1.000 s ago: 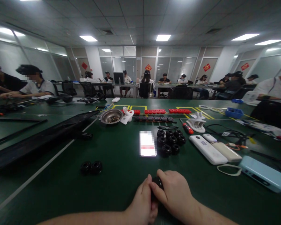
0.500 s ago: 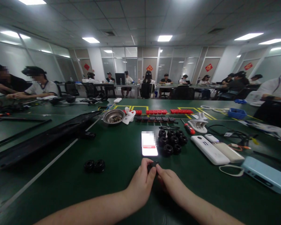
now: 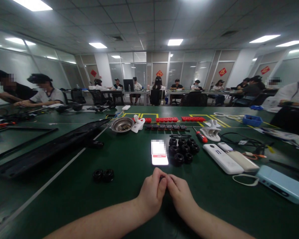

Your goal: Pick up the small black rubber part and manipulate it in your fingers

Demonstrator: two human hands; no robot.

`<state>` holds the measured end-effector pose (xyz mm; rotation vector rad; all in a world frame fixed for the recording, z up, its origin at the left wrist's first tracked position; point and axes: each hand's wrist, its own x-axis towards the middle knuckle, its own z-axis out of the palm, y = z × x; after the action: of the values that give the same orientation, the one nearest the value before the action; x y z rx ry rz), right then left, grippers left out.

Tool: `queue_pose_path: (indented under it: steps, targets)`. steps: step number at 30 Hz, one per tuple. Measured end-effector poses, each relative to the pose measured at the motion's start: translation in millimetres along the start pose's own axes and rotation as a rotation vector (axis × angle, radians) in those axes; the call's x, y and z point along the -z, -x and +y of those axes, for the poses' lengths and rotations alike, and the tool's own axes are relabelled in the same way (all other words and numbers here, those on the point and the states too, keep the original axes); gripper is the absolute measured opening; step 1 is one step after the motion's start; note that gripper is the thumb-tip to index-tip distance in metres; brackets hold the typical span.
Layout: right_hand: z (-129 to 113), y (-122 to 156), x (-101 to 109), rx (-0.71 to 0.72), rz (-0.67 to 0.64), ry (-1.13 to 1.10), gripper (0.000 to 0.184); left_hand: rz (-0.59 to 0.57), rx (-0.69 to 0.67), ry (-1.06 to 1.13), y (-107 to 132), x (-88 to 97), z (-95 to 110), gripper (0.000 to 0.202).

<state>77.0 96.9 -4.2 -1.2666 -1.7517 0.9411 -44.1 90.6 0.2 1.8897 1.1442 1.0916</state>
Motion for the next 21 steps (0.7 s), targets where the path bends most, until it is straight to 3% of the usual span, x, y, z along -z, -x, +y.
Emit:
queue_pose_path:
  steps: [4, 6, 7, 10, 12, 13, 14, 15, 16, 18, 19, 21]
  targets:
    - [3.3, -3.4, 0.0, 0.254, 0.108, 0.490, 0.038, 0.221, 0.175, 0.275, -1.9, -13.6, -1.6, 0.027]
    - [5.2, -6.3, 1.4, 0.307, 0.138, 0.593, 0.037, 0.259, 0.408, 0.450, -5.3, -17.1, -0.3, 0.026]
    - [5.6, -7.2, 2.4, 0.319, 0.143, 0.611, 0.037, 0.221, 0.568, 0.522, -7.4, -16.8, 1.0, 0.027]
    - [3.6, -5.5, 6.2, 0.428, 0.119, 0.721, 0.035, -0.015, 0.936, 0.614, -12.8, -7.7, 4.7, 0.032]
    - [-0.3, -1.2, 9.1, 0.550, 0.020, 0.799, 0.032, -0.280, 1.076, 0.639, -14.7, 1.1, 5.0, 0.035]
    - [-2.8, 1.2, 10.9, 0.589, -0.042, 0.813, 0.030, -0.465, 1.159, 0.663, -15.0, 4.7, 4.3, 0.037]
    - [-5.2, 3.4, 13.1, 0.591, -0.095, 0.794, 0.027, -0.559, 1.206, 0.684, -14.9, 7.5, 3.1, 0.039]
    - [-7.4, 4.9, 15.7, 0.548, -0.132, 0.738, 0.025, -0.570, 1.206, 0.698, -14.2, 9.2, 1.5, 0.040]
    - [-8.9, 5.7, 18.8, 0.470, -0.139, 0.656, 0.025, -0.441, 1.132, 0.695, -13.2, 10.1, -0.3, 0.040]
    - [-9.2, 4.8, 25.1, 0.275, -0.126, 0.449, 0.032, -0.121, 0.793, 0.577, -10.4, 10.6, -3.9, 0.036]
    - [-7.7, 3.3, 27.7, 0.170, -0.141, 0.339, 0.032, -0.020, 0.587, 0.468, -8.7, 10.7, -5.5, 0.033]
    - [-2.3, -0.4, 30.3, -0.038, -0.220, 0.133, 0.030, 0.003, 0.247, 0.215, -5.4, 11.3, -8.3, 0.028]
